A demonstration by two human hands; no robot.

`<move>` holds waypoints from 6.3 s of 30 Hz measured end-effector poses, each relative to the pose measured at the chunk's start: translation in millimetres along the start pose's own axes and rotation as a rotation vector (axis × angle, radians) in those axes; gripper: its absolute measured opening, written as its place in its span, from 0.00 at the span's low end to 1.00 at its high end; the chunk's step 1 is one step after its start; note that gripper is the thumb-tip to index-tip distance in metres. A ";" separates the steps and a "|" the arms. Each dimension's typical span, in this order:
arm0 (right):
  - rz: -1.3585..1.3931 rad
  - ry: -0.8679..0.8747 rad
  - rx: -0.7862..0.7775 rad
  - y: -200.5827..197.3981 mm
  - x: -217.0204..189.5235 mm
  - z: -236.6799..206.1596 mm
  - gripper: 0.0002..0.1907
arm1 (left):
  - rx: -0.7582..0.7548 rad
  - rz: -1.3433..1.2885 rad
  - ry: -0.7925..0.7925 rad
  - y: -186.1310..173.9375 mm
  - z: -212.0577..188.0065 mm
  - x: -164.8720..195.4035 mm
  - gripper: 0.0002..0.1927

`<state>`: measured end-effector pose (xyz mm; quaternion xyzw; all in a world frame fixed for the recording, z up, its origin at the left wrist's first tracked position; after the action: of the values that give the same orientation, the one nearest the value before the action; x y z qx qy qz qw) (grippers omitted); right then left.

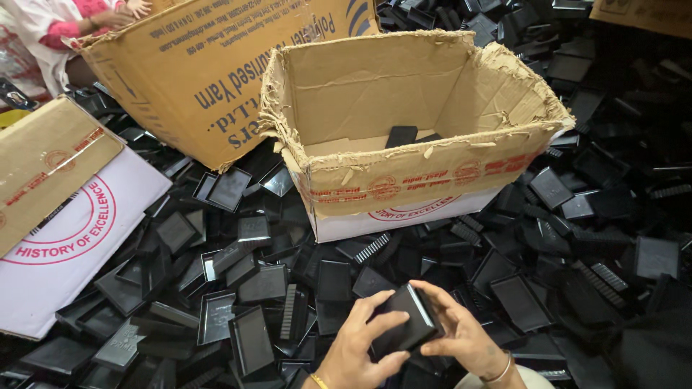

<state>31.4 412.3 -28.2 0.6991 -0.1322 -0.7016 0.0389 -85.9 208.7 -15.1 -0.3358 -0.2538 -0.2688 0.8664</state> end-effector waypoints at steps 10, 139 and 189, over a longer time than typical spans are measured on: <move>-0.088 -0.079 0.133 -3.7 11.3 2.7 0.49 | -0.037 0.027 0.120 5.6 3.4 1.9 0.35; 0.262 0.099 0.261 25.5 20.1 24.1 0.34 | 0.250 0.155 -0.121 -7.0 -9.7 20.8 0.28; -0.626 -0.192 0.849 -80.0 0.3 -6.4 0.40 | -0.113 0.454 -0.263 66.4 56.9 -98.1 0.17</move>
<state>48.2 488.4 -47.6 0.5922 -0.1923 -0.6251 -0.4707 -129.6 320.3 -68.7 -0.4640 -0.2668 -0.0352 0.8440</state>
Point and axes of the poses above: each hand's wrist, its own z-axis towards the middle knuckle, its own y-axis out of the palm, x = y × z, the point moved 2 cm from there along z, towards the middle knuckle, and after that the axes turned 5 degrees about y, right-handed, at the moved point
